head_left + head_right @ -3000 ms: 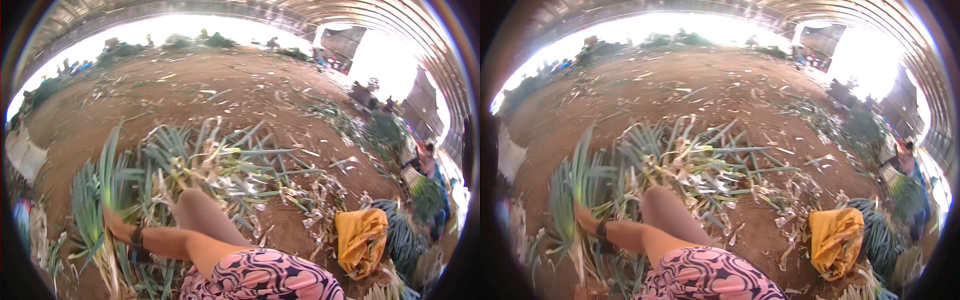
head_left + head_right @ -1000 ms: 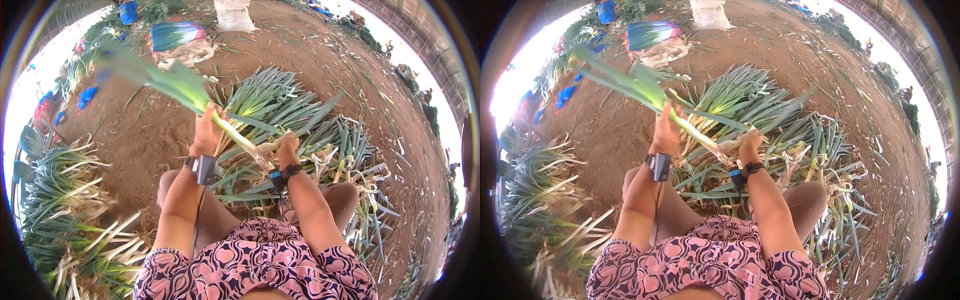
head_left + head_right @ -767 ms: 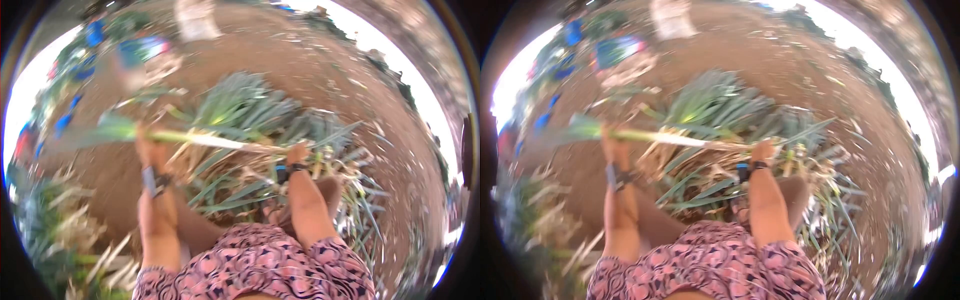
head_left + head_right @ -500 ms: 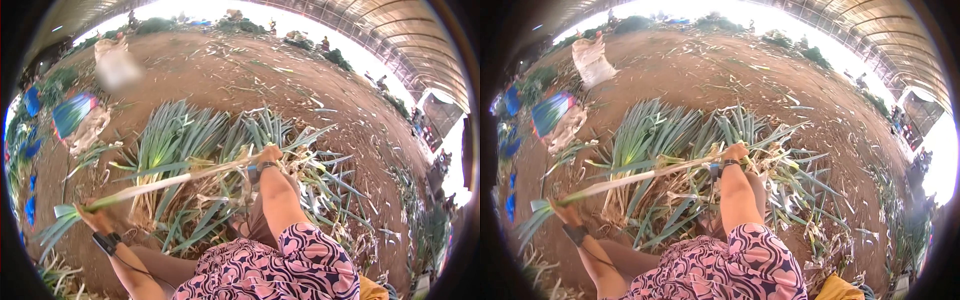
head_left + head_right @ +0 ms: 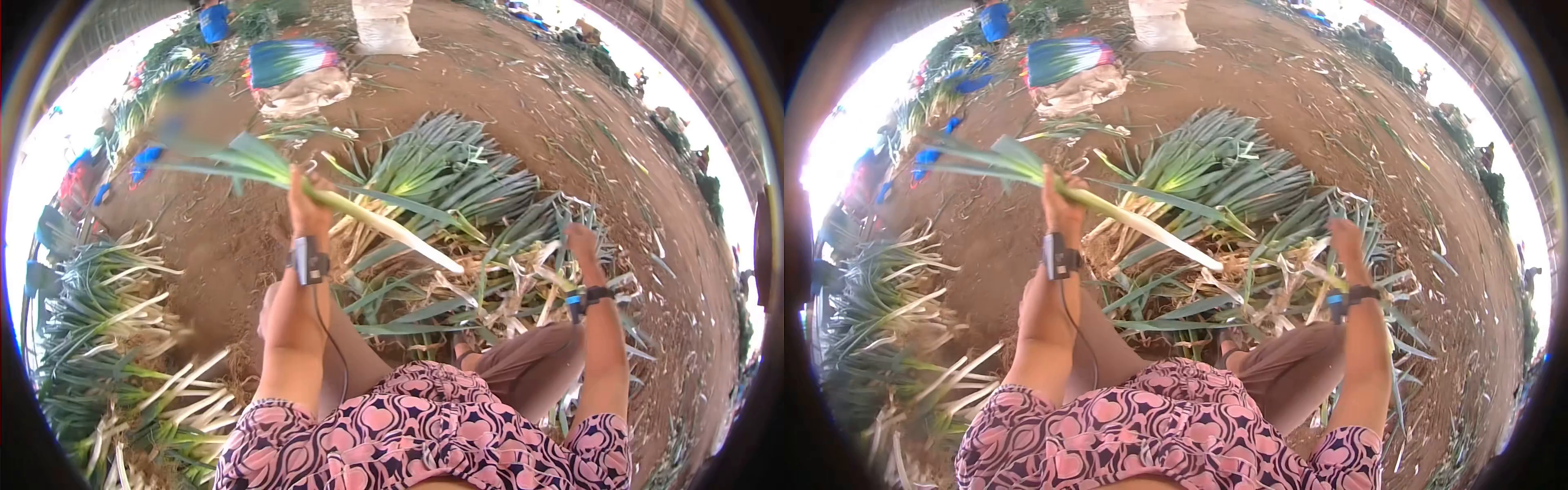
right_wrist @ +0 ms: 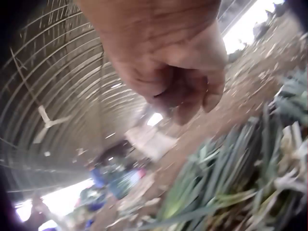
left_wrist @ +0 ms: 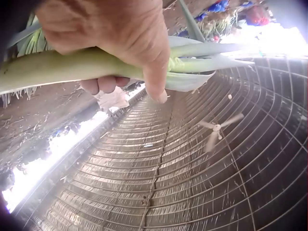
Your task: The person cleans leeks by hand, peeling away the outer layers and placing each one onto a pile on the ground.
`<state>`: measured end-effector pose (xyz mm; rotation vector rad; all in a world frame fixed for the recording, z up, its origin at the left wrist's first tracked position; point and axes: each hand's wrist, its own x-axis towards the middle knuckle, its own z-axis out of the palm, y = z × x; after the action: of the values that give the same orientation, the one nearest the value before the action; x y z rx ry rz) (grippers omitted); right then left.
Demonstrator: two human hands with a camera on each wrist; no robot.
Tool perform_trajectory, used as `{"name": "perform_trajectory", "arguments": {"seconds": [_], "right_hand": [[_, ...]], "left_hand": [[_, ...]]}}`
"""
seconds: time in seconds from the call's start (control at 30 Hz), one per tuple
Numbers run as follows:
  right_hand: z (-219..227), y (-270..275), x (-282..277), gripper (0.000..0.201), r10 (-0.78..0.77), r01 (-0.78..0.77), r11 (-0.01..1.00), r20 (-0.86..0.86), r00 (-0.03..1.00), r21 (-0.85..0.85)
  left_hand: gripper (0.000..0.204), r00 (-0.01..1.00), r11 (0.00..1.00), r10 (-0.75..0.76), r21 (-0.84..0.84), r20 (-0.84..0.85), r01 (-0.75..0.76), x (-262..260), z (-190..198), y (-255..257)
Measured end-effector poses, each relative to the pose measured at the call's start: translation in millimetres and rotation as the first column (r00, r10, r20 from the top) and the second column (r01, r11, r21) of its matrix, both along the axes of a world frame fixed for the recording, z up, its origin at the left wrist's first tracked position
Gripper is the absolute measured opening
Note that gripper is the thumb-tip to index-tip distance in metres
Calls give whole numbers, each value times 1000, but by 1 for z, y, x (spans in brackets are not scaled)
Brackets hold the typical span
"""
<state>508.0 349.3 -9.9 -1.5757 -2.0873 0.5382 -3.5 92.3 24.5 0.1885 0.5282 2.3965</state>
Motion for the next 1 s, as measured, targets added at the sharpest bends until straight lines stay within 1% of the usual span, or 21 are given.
{"name": "perform_trajectory", "arguments": {"seconds": [0.03, 0.07, 0.1, 0.13, 0.17, 0.23, 0.27, 0.3, 0.33, 0.4, 0.5, 0.6, 0.67, 0.77, 0.8, 0.83, 0.87, 0.9, 0.93, 0.97, 1.0], "right_hand": [[9, -31, -61, 21, 136, -154, 985, -206, 969, -73], [18, -65, -114, 23, 217, -247, 961, -212, 953, -128], [-4, -75, -145, 28, 464, -487, 873, -273, 843, -19], [6, -104, -180, 35, 617, -611, 787, -153, 772, 88], [6, -124, -205, 38, 638, -665, 746, -247, 730, -36], [-9, -146, -240, 40, 605, -721, 676, -446, 660, -151], [6, -160, -251, 40, 634, -687, 700, -272, 724, -195], [-1, -165, -259, 39, 647, -700, 708, -313, 695, -90], [-17, -165, -266, 35, 596, -655, 755, -381, 707, -36], [-14, -171, -269, 32, 568, -646, 759, -403, 718, -79], [-13, -177, -271, 29, 589, -616, 787, -333, 737, 31], [-46, -168, -281, 27, 448, -492, 871, -446, 775, 20], [-55, -168, -285, 25, 435, -348, 895, -373, 820, 279], [-69, -159, -289, 22, 349, -102, 833, -372, 860, 544], [-81, -148, -289, 18, 220, -65, 960, -586, 780, 274], [-95, -136, -288, 14, 7, -25, 1000, -753, 658, -12], [-98, -133, -284, 16, -98, -34, 988, -772, 628, -154], [-87, -133, -273, 21, -197, 7, 972, -797, 570, -235], [-76, -131, -262, 25, -294, 46, 948, -814, 501, -314], [-165, -75, -252, 26, -225, 280, 960, -650, 726, -20], [-150, -63, -234, 26, -349, 322, 926, -770, 534, -196]], "left_hand": [[23, 999, 999, -33, -3, 4, 33, 8, 2, 6], [23, 997, 997, -72, -6, 9, 72, 13, 3, 11], [23, 990, 989, -138, 51, -9, 138, 12, -7, 18], [23, 985, 982, -172, 75, -15, 173, 13, -8, 21], [23, 977, 972, -211, 97, -18, 212, 17, -10, 23], [25, 965, 957, -255, 130, -57, 261, 23, -10, 25], [25, 960, 951, -269, 135, -71, 277, 24, -10, 26], [25, 955, 945, -284, 141, -81, 293, 24, -12, 26], [25, 950, 940, -297, 148, -92, 308, 23, -13, 27], [28, 939, 929, -320, 153, -124, 337, 22, -13, 26], [34, 907, 885, -376, 217, -189, 412, 18, -14, 23], [42, 859, 803, -430, 317, -277, 504, 22, -3, 21], [44, 834, 766, -449, 343, -321, 544, 30, 12, 18], [39, 911, 970, -226, 8, -345, 244, 60, 38, 16], [35, 902, 974, -211, -8, -375, 225, 60, 32, 17], [31, 893, 977, -201, -21, -404, 210, 55, 22, 16], [27, 880, 977, -198, -21, -431, 210, 50, 13, 19], [18, 948, 985, -142, -137, -286, 107, 46, 2, 18], [11, 965, 956, -220, -227, -144, 184, 22, -20, 27], [9, 975, 968, -212, -147, -59, 202, 53, 16, 6], [15, 976, 954, -202, -241, -81, 178, 88, 56, -7]]}}
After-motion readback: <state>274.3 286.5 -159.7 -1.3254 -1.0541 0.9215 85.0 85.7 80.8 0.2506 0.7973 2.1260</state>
